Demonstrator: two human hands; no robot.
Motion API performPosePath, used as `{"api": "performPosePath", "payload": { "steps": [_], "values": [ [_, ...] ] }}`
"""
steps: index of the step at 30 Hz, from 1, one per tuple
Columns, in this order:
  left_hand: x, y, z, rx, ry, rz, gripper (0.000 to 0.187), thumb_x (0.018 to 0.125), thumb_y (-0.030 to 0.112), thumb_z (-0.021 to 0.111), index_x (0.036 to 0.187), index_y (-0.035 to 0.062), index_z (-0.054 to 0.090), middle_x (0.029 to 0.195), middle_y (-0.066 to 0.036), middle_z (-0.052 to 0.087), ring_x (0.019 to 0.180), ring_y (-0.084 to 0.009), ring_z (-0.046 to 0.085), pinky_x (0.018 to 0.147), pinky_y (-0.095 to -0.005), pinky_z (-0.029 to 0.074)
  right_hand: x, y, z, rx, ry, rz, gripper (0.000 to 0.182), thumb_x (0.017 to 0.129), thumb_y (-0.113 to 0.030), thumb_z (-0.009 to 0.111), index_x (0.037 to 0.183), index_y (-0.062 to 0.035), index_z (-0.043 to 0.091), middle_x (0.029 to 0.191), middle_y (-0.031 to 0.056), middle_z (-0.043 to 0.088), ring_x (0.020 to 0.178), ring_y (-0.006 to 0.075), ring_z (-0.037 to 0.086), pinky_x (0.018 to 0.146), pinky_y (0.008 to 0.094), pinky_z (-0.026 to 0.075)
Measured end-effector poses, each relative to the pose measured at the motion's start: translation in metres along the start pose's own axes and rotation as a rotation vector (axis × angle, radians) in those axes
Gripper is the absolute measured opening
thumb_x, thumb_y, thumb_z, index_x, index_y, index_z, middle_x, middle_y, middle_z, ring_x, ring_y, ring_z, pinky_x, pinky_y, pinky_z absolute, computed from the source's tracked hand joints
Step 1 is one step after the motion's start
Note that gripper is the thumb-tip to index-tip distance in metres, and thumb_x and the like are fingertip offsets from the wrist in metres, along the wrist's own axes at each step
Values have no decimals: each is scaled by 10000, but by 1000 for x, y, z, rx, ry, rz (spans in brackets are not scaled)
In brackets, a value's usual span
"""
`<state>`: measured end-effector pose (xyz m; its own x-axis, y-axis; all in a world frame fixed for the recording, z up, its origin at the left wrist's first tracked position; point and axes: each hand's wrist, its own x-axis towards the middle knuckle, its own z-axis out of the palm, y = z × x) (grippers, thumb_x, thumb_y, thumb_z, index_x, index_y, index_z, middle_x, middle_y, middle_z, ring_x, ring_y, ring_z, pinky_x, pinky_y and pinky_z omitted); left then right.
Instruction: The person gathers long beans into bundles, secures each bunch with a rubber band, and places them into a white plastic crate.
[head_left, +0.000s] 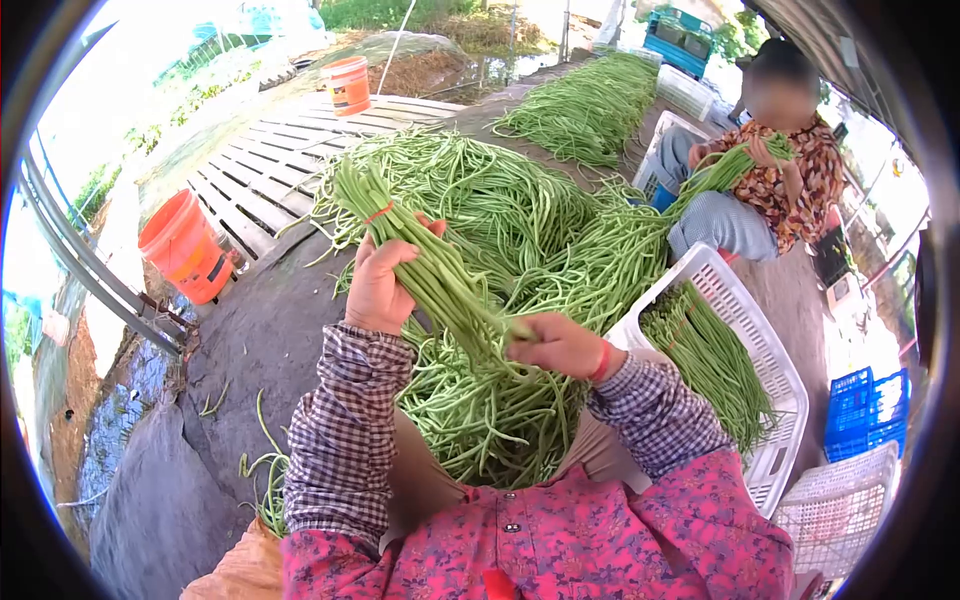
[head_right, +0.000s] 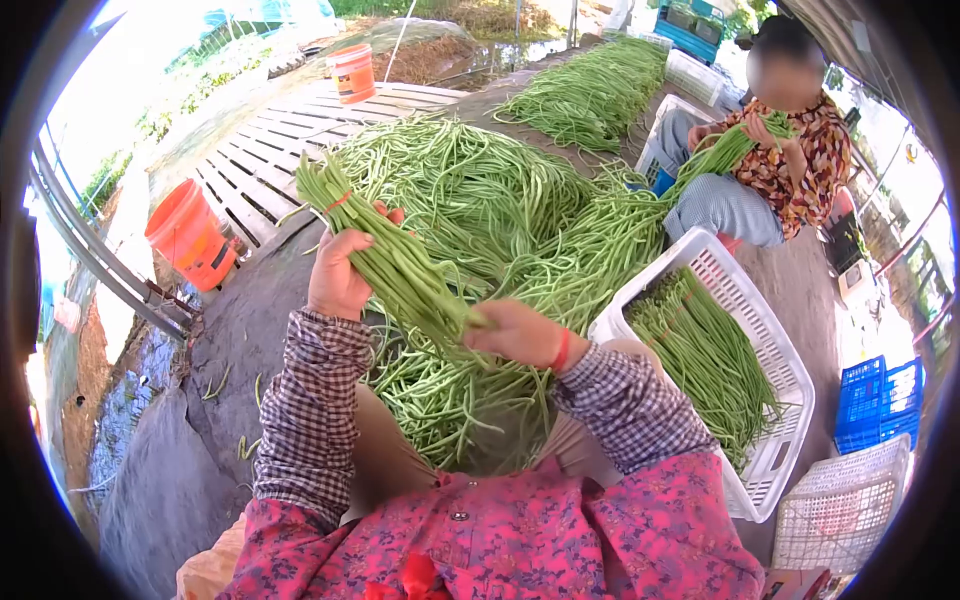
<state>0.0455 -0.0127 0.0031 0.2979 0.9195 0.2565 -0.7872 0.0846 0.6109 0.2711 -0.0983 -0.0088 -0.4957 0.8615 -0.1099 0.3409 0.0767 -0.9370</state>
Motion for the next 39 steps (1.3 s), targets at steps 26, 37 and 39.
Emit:
{"api": "performPosePath", "payload": {
  "steps": [26, 37, 39],
  "values": [
    [-18, -28, 24, 323, -122, -98, 461, 787, -95, 560, 1211, 16, 414, 1033, -58, 578, 900, -116, 594, 749, -251, 497, 69, -50, 7, -397, 833, -784, 289, 720, 12, 715, 1005, 8, 667, 899, 115, 644, 736, 166, 634, 632, 255, 512],
    [-12, -39, 15, 489, -123, -23, 381, 815, -55, 557, 1180, 4, 464, 1033, -56, 592, 908, -126, 597, 755, -256, 495, 68, -50, 13, -247, 879, -587, 275, 681, -56, 758, 912, 15, 627, 845, 120, 631, 719, 219, 629, 636, 285, 506],
    [-11, -38, 10, 658, -139, -25, 384, 812, -58, 560, 1179, 0, 464, 1032, -53, 588, 910, -120, 589, 759, -251, 489, 66, -54, 11, -129, 833, -519, 283, 668, -71, 777, 887, 14, 620, 816, 103, 619, 694, 180, 607, 629, 279, 492]
  ]
}}
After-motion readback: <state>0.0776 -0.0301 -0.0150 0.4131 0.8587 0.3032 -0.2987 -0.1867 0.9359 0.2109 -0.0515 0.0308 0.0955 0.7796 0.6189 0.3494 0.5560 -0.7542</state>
